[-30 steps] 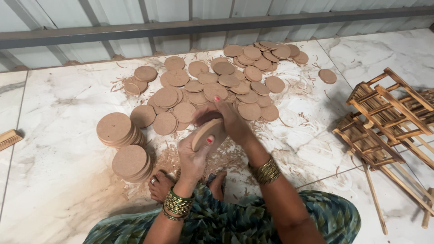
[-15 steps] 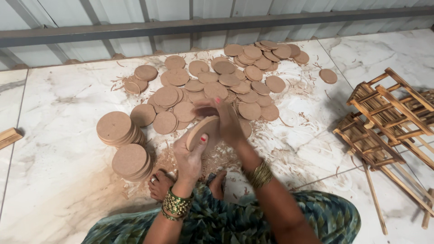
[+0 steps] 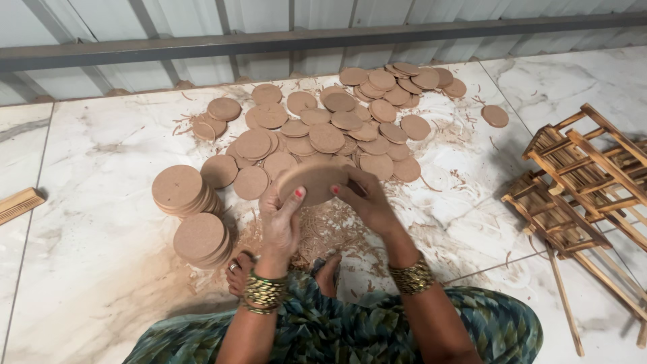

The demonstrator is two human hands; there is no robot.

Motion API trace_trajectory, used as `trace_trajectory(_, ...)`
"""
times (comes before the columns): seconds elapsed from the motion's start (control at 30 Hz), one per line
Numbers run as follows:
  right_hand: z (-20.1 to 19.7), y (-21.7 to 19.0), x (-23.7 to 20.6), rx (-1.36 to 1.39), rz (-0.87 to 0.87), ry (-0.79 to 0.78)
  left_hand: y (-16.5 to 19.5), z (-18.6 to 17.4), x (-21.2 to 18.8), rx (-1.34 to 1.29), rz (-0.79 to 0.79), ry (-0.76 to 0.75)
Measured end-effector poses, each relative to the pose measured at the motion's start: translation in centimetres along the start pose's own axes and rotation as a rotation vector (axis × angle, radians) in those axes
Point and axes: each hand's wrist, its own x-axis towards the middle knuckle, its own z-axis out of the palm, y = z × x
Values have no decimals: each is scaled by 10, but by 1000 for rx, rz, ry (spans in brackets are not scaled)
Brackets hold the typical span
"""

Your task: The person sits on the floor and repeatedly picks up circular wooden pieces, rubbing their edges and surfaces by hand to smooth them. The person places each piece back into a pile after handling it.

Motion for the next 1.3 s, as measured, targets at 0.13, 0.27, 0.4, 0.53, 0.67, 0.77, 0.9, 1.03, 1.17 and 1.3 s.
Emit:
trace_trajectory(0.13,-16,-26,-7,-286,-114,-120,18,-9,5,543,52,-305)
trace_trajectory(0.27,5,-41,-10,-43,-208,152,9,1,-1,588,44,-167)
trace_trajectory(0.4,49,-56,-12,-191,-622,372,-1,9,-5,563,7,-87)
trace_trajectory(0.53,66,-67,-7,-1014,-795,519,2,7,-11,637,212,-238)
trace_trajectory(0.67,34,-56,21,-902,-330,96,9,6,-15,862,-77,-303)
trace_trajectory(0.77,4,-42,39,-577,-33,-319,13,9,-12,763,114,-372)
trace_trajectory(0.9,2,-41,28,115,-165,-36,15,17,-8,679,93,-285)
trace_trajectory(1.03,45,-57,-6,-9,-352,294,13,16,-6,762,-15,-150)
trace_trajectory(1.17,63,-64,-8,-940,-635,338,8,12,-10,693,373,-300)
trace_trajectory(1.3,38,-64,23,-703,-146,8,8,12,-15,946,59,-202)
